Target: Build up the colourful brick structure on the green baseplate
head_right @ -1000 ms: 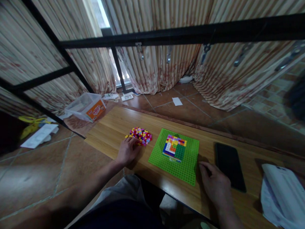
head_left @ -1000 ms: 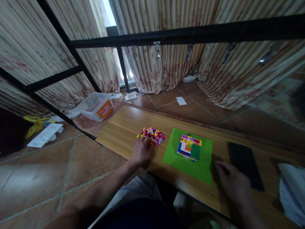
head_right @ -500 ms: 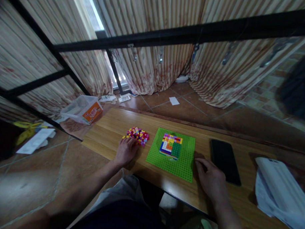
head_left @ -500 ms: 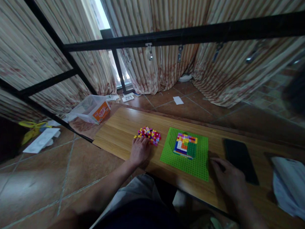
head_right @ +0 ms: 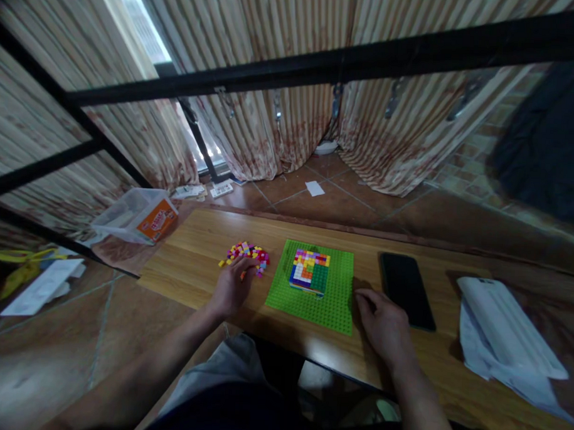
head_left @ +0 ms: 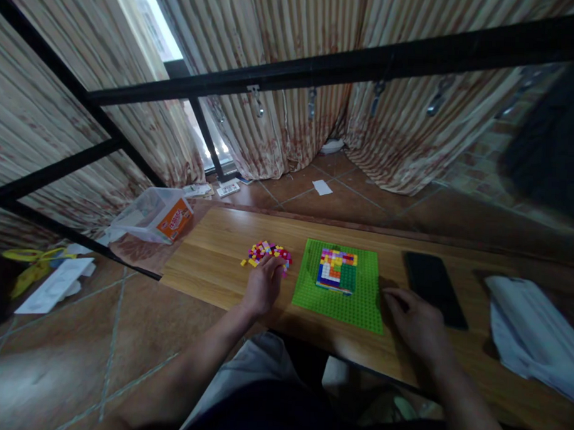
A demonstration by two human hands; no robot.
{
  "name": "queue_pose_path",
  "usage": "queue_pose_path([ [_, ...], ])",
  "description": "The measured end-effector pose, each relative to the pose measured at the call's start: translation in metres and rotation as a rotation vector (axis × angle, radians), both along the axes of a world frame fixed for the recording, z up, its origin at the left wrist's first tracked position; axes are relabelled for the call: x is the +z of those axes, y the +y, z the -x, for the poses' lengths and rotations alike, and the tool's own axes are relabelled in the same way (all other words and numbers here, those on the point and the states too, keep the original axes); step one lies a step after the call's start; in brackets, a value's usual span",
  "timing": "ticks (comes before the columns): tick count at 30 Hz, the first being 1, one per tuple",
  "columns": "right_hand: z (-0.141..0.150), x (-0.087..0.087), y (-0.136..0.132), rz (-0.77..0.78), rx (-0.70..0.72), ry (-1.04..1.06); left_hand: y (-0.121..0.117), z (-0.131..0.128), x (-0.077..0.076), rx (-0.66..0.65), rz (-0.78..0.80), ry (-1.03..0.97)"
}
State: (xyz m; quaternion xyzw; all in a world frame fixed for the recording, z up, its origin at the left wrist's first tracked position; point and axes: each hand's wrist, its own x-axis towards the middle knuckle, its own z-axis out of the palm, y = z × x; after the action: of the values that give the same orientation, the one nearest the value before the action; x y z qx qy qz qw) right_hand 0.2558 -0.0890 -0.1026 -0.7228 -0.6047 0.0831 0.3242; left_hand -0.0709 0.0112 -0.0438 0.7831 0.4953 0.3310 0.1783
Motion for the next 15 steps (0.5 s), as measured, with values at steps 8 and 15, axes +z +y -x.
queue_pose_path([
  [8, 0.001, 0.002, 0.000, 0.006, 0.017, 0.008, -0.003, -0.062, 0.017, -0.109, 0.259, -0.338],
  [15, 0.002, 0.004, 0.001, 0.019, 0.043, 0.040, -0.002, -0.085, 0.018, -0.184, 0.298, -0.358],
])
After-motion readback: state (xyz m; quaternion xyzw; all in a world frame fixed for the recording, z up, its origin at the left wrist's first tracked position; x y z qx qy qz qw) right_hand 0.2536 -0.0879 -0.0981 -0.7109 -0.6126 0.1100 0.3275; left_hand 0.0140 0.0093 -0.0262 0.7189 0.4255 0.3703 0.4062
